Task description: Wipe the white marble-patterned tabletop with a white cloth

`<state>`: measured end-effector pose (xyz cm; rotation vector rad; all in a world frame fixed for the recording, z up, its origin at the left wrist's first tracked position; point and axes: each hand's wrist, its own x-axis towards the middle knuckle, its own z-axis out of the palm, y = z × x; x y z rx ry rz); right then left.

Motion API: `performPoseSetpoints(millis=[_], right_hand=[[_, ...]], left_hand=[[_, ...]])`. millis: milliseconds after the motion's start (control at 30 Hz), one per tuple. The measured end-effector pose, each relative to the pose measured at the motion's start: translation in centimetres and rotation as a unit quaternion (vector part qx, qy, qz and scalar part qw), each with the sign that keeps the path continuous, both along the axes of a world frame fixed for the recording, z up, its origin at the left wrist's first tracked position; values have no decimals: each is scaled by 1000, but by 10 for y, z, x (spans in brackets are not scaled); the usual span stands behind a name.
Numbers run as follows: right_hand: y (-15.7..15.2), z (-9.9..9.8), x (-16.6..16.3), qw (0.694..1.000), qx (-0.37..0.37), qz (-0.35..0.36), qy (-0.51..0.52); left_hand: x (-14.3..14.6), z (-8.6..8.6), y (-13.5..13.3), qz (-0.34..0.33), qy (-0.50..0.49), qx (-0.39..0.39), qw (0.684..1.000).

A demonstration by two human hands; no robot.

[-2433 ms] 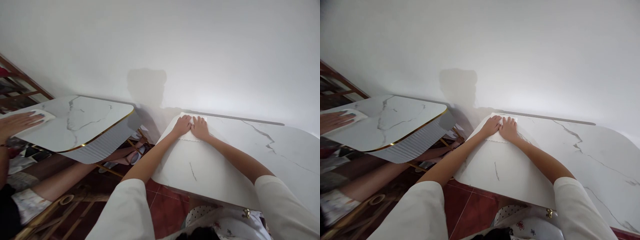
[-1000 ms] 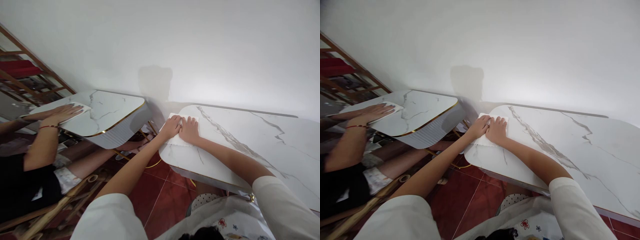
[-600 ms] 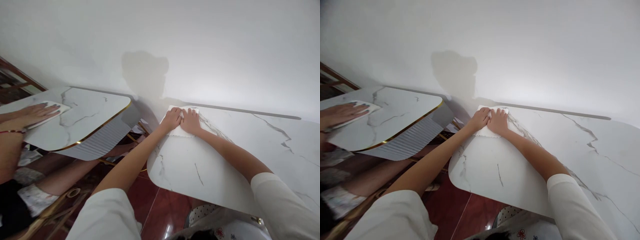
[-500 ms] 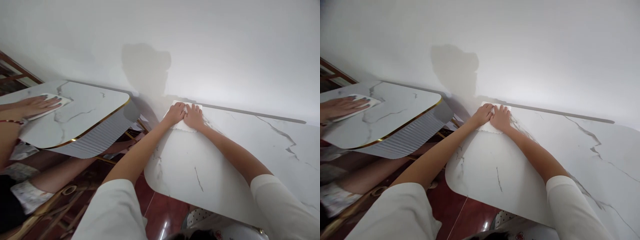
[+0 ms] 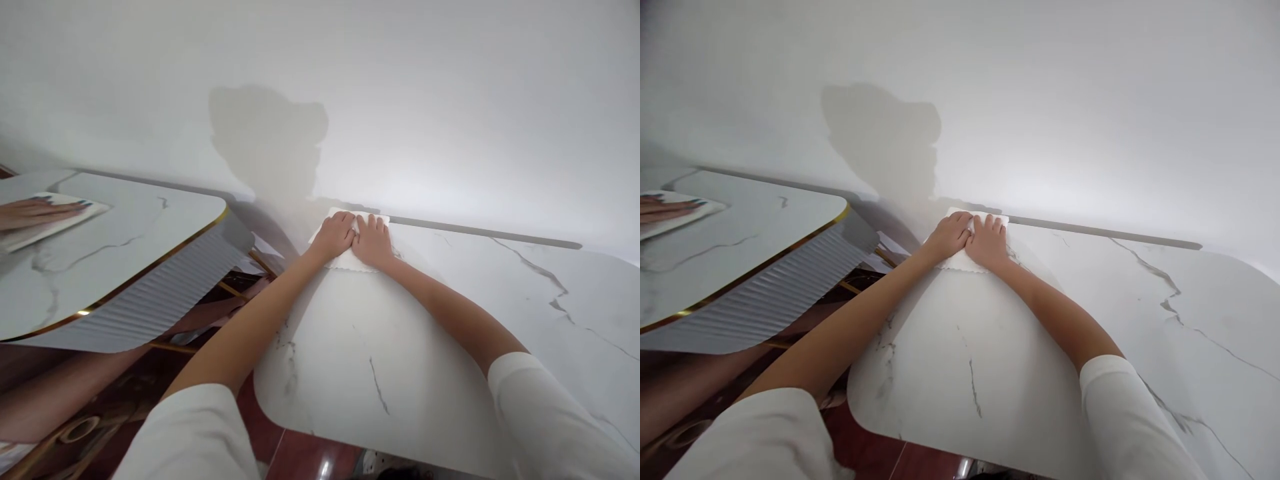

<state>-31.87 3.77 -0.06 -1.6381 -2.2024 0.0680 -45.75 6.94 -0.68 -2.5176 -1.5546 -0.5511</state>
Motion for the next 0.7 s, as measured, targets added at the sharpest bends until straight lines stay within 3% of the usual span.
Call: performPoseSetpoints(millis=[467,700], right_hand=[[-13,2,59,997,-3,-54,-48],[-14,2,65,998,3,-49,-48]], left_hand=[[67,7,-14,-33,-13,-4,999],[70,5,-14,-36,-24,-4,999]])
